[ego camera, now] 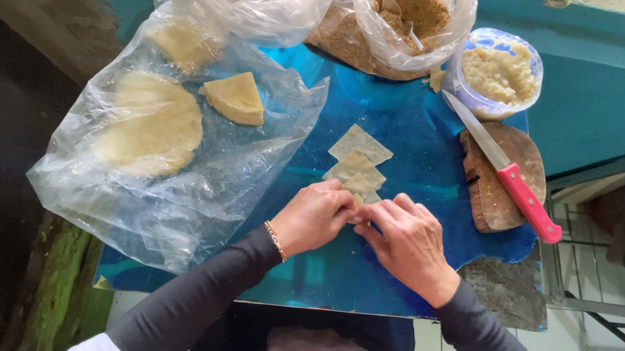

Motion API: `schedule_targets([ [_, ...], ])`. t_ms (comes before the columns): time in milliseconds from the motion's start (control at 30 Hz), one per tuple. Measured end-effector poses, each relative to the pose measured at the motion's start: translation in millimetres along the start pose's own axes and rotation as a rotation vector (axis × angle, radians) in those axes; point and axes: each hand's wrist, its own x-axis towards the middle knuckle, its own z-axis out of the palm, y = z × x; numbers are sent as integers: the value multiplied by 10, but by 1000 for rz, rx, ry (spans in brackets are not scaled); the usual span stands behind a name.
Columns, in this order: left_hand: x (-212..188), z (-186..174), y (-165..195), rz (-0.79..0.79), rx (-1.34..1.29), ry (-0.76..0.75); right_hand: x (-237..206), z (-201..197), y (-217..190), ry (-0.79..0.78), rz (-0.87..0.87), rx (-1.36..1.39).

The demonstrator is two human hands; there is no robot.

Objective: The person folds square pastry wrappers into filled parcels. They spoon a light filling from a plastic container onto a wrapper, fold the wrapper over, and press the edges closed by hand, setting finished parcels aside while more wrappers and dough pieces wait on the table.

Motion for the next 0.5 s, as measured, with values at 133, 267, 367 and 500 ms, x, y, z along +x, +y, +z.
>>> schedule_targets([
  [133,-61,-107,24,85,-66,19,73,-13,-4,-16,-10,17],
  [267,-115,-112,87,85,-30,21,118,-13,16,-31,40,43],
  [367,-82,-99,74,94,33,45,95,-2,-5,15,23,14],
  [500,-7,-91,31,96,26,52,31,25,-30,83,-1,17],
])
